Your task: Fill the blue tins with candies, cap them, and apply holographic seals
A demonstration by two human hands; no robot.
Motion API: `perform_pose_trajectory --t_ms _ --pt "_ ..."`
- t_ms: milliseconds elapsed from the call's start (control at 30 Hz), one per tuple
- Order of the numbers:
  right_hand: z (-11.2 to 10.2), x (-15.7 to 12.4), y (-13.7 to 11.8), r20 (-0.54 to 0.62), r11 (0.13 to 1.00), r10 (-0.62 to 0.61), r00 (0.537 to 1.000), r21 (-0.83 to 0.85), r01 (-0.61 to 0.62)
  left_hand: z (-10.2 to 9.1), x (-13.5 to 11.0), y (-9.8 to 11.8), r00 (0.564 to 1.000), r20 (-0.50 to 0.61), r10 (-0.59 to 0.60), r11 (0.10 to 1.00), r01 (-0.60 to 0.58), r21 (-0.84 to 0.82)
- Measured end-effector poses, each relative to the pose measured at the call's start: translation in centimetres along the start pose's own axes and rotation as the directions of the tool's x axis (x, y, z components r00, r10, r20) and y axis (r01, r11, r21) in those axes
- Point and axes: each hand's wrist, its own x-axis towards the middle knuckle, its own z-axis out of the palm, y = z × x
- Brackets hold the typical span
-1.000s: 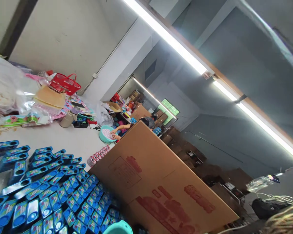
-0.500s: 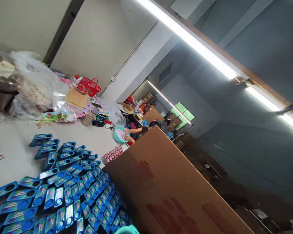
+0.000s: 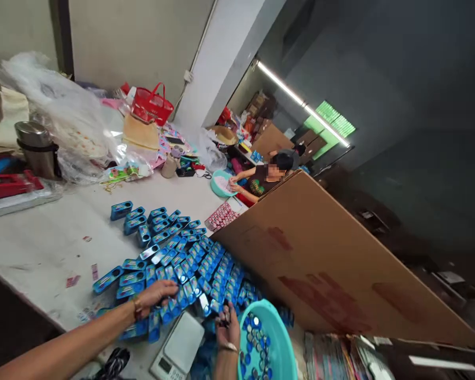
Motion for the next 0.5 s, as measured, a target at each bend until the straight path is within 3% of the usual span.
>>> perform_pose_trajectory --t_ms 67,100,133,167,200,233,333,400,500 --pt "5.1 0.0 2.5 0.117 0.984 0.085 0.989 -0.164 -0.066 -7.4 -1.4 0.7 0.989 -0.144 0.033 0.991 -0.013 0.136" --pt "7.8 -0.2 3.6 0.189 0.944 0.096 0.977 -0.330 -0.029 -10.8 -1.8 1.1 0.977 -0.210 0.039 0.977 0.007 0.213" --pt "10.4 -0.5 4.4 0.258 0.845 0.112 0.960 -0.533 0.045 -13.9 -1.9 1.6 0.961 -0.272 0.054 0.957 0.028 0.288" --pt "13.1 -0.7 5.1 0.317 0.680 0.123 0.940 -0.717 0.153 -16.7 -1.8 2.1 0.944 -0.322 0.071 0.933 0.052 0.357" --pt "15.7 -0.8 5.7 0.373 0.461 0.139 0.918 -0.844 0.273 -19.1 -1.4 2.5 0.932 -0.351 0.088 0.902 0.075 0.426" --pt "18.3 -0.6 6.1 0.392 0.337 0.151 0.908 -0.883 0.325 -20.9 -0.9 2.9 0.924 -0.367 0.106 0.867 0.095 0.489" --pt "25.2 1.1 7.0 0.394 0.150 0.167 0.904 -0.916 0.372 -23.4 1.2 3.5 0.932 -0.333 0.145 0.744 0.119 0.658" --pt "28.9 2.6 7.3 0.377 0.038 0.190 0.907 -0.926 0.376 -22.8 2.8 3.7 0.951 -0.268 0.155 0.656 0.104 0.747" --pt "33.1 4.6 7.3 0.329 -0.110 0.224 0.917 -0.927 0.360 -20.4 5.2 3.9 0.978 -0.158 0.133 0.534 0.064 0.843"
